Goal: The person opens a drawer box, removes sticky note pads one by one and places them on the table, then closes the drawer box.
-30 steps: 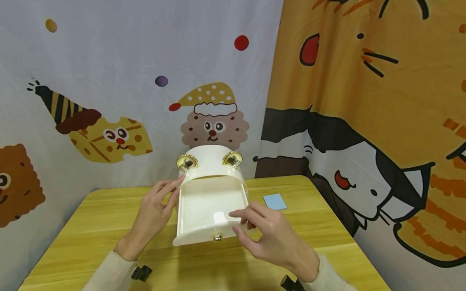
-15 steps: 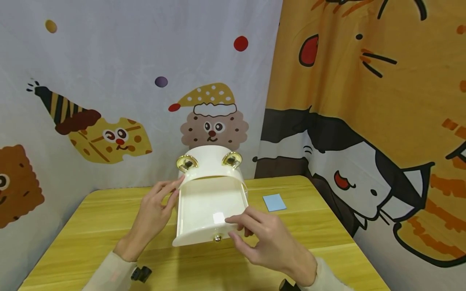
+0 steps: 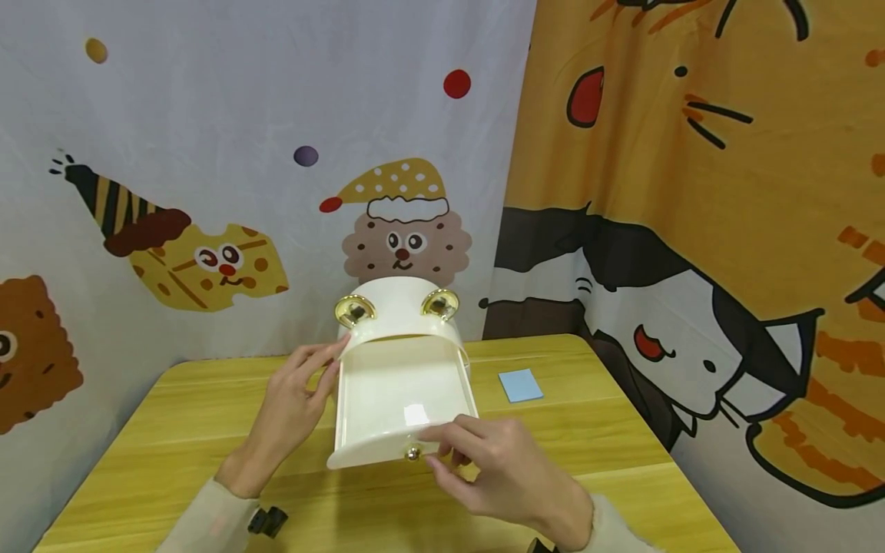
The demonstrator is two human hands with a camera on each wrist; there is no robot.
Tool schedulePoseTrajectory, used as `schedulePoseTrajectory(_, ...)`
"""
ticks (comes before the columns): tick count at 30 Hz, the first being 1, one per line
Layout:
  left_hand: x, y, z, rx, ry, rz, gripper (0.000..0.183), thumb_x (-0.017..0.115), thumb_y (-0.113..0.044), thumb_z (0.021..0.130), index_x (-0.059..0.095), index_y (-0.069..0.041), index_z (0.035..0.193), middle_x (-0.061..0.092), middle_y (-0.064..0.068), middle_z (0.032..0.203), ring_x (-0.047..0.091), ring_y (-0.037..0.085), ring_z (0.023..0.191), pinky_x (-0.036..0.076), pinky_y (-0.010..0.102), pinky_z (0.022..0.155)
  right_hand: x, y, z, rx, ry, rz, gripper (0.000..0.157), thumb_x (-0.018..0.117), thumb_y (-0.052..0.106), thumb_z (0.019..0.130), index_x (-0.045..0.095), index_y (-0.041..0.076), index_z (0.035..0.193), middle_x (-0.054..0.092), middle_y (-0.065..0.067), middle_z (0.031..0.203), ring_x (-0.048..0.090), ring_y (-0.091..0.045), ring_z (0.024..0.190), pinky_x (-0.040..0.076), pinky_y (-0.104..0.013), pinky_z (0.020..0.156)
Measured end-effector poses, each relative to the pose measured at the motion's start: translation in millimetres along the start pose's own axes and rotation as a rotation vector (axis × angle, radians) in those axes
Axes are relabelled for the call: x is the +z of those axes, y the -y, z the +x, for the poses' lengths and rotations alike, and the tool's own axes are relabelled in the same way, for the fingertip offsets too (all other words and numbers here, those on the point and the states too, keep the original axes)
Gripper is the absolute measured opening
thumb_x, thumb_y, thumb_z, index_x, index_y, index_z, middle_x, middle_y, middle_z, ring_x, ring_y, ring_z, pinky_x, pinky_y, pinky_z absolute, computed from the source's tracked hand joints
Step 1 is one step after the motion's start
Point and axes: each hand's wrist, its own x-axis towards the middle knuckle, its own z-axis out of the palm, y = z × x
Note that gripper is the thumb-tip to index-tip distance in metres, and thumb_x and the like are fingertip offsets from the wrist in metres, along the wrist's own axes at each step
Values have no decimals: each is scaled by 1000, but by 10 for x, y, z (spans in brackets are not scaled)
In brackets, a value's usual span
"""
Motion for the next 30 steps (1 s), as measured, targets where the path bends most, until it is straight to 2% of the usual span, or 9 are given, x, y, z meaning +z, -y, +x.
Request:
schedulePoseTrajectory(8,2,8,-3,-17,15,-5,52,78,0,110,74,-16,159,77,17,130,80,29,102,58,10,66,99,5,-30,-23,39,-56,37,95,13,95,79,18,128,87,7,117,79,7,80,44,4,70)
schedulePoseTrajectory(14,-4,3,2,-20,26,1,52,77,-1,111,73,-17,160,77,17,130,80,30,103,60,12,65,162,2,-37,-32,48,-93,36,97,15,94,81,21,125,84,13,112,63,7,74,38,3,68)
schedulePoseTrajectory(15,-6,0,4,-22,27,1,52,77,-1,111,73,-17,160,77,17,130,80,30,103,60,12,65,171,1,-36,-34,47,-96,36,97,14,93,81,21,125,83,13,112,62,6,74,38,2,69)
schedulePoseTrajectory(21,-31,-12,22,-27,27,-4,51,77,-1,111,73,-15,159,77,17,129,80,28,98,60,13,63,216,-3,-20,-66,30,-119,37,98,12,91,81,19,123,84,13,108,72,3,81,47,0,71)
schedulePoseTrajectory(26,-24,6,28,-24,27,-5,50,77,-1,111,74,-15,159,77,17,128,79,27,98,59,11,64,235,-7,-11,-81,34,-104,37,98,10,92,81,17,124,86,10,112,76,2,86,56,-4,79)
schedulePoseTrajectory(30,-15,7,35,-17,21,3,49,78,-1,110,75,-15,158,78,17,126,79,26,96,59,11,64,243,-7,-7,-80,41,-86,35,98,8,92,81,15,123,87,8,112,74,3,83,54,-3,79)
